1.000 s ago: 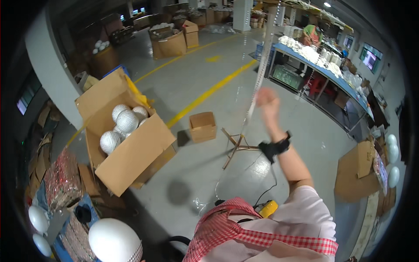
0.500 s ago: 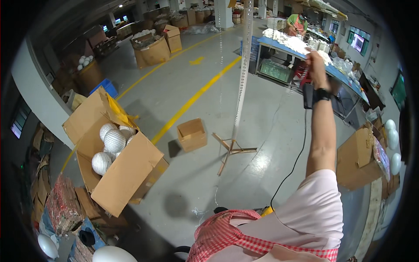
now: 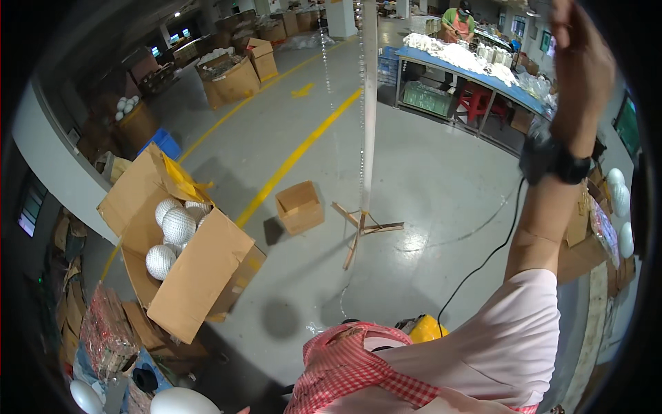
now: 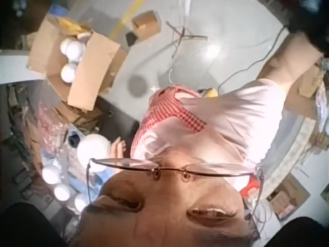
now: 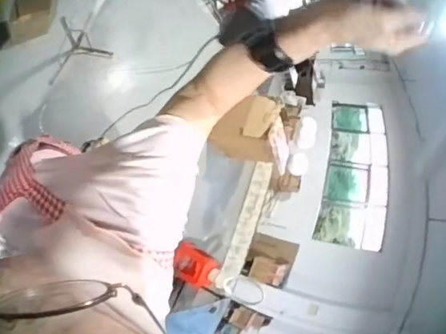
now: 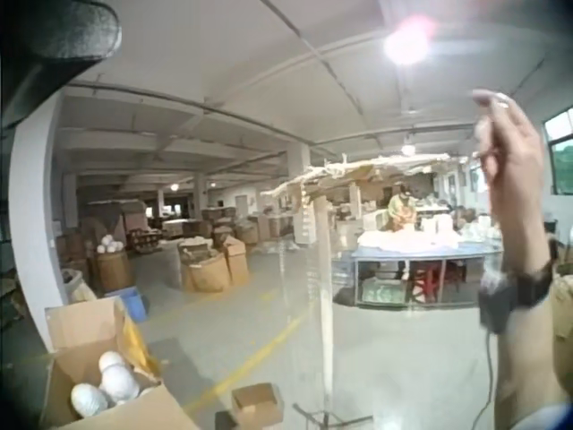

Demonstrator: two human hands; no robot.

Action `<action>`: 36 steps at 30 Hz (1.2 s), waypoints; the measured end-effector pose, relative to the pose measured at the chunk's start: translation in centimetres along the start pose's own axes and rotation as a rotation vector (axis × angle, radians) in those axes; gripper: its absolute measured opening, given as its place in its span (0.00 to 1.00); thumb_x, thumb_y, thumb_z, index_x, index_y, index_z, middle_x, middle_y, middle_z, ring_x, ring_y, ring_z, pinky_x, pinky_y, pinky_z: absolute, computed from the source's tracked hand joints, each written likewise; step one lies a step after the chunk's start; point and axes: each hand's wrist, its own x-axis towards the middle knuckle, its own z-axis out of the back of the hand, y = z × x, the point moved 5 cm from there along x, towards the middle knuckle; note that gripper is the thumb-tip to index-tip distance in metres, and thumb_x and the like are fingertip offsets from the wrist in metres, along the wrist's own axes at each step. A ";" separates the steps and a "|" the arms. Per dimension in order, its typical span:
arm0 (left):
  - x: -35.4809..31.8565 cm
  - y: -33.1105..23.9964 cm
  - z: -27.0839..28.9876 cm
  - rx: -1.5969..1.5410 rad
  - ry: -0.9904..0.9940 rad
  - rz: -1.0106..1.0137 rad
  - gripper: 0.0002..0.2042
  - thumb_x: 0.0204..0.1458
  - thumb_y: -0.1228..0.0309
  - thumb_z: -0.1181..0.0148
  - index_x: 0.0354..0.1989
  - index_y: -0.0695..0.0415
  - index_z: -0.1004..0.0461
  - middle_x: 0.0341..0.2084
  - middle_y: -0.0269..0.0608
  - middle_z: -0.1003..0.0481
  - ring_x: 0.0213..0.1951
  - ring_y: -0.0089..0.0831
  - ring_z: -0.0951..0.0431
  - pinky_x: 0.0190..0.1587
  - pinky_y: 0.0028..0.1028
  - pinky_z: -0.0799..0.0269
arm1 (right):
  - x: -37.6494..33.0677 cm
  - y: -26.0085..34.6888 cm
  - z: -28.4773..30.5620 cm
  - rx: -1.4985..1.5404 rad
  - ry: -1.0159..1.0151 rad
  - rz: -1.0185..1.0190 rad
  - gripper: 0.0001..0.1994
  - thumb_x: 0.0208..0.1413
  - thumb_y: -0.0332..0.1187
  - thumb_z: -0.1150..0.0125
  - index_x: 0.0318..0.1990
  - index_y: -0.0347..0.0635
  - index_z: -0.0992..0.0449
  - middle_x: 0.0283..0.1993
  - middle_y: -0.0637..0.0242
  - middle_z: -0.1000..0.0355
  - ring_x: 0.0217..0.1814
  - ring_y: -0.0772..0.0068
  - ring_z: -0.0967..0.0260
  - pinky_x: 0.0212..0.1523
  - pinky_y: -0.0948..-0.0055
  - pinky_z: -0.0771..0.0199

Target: The person presses strips of beads onto a foam ball, inserts a metal rod, and carries it through a warehouse. They walk past other workers and materials before lifting a white cover to dip the ball into a container.

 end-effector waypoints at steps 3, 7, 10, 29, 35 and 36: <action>-0.6 -2.0 -1.2 0.096 -0.034 -0.103 0.16 0.59 0.66 0.48 0.53 0.59 0.31 0.41 0.39 0.26 0.42 0.27 0.27 0.46 0.24 0.31 | -6.1 3.4 -6.0 0.201 0.442 -0.058 0.08 0.53 0.29 0.51 0.31 0.38 0.24 0.25 0.68 0.28 0.25 0.77 0.31 0.26 0.81 0.32; -1.9 -3.2 -1.6 -0.061 0.010 -0.131 0.16 0.58 0.69 0.47 0.53 0.61 0.32 0.41 0.39 0.26 0.43 0.26 0.27 0.49 0.25 0.33 | -15.6 12.8 -13.0 1.501 0.997 -0.642 0.14 0.63 0.30 0.57 0.54 0.39 0.35 0.26 0.63 0.29 0.23 0.83 0.33 0.21 0.84 0.35; 0.5 -3.9 -1.4 -0.076 0.183 -0.299 0.18 0.58 0.67 0.47 0.54 0.62 0.34 0.44 0.43 0.27 0.46 0.29 0.28 0.51 0.28 0.33 | -22.0 18.5 -14.1 1.530 1.284 -0.924 0.17 0.65 0.33 0.61 0.58 0.35 0.40 0.28 0.67 0.29 0.26 0.84 0.34 0.28 0.82 0.33; 12.9 8.0 -5.0 -0.142 0.230 -0.156 0.05 0.54 0.76 0.44 0.29 0.63 0.23 0.21 0.34 0.25 0.25 0.19 0.28 0.31 0.18 0.34 | -27.5 23.5 -24.5 1.596 0.690 -0.797 0.15 0.63 0.37 0.55 0.47 0.34 0.30 0.32 0.66 0.28 0.37 0.81 0.33 0.39 0.76 0.32; 10.5 6.6 -3.5 -0.109 0.241 -0.103 0.09 0.57 0.70 0.47 0.36 0.62 0.25 0.29 0.38 0.24 0.34 0.23 0.26 0.42 0.24 0.31 | -34.1 17.0 -28.5 0.627 1.399 -0.396 0.17 0.53 0.43 0.44 0.40 0.36 0.29 0.26 0.53 0.27 0.32 0.58 0.25 0.32 0.60 0.27; 11.0 5.2 -3.4 -0.189 0.221 -0.163 0.09 0.56 0.70 0.47 0.31 0.63 0.25 0.24 0.39 0.25 0.29 0.25 0.26 0.38 0.25 0.31 | -36.6 18.4 -28.0 0.567 1.577 -0.237 0.19 0.50 0.42 0.42 0.42 0.36 0.30 0.26 0.52 0.27 0.32 0.53 0.26 0.33 0.58 0.27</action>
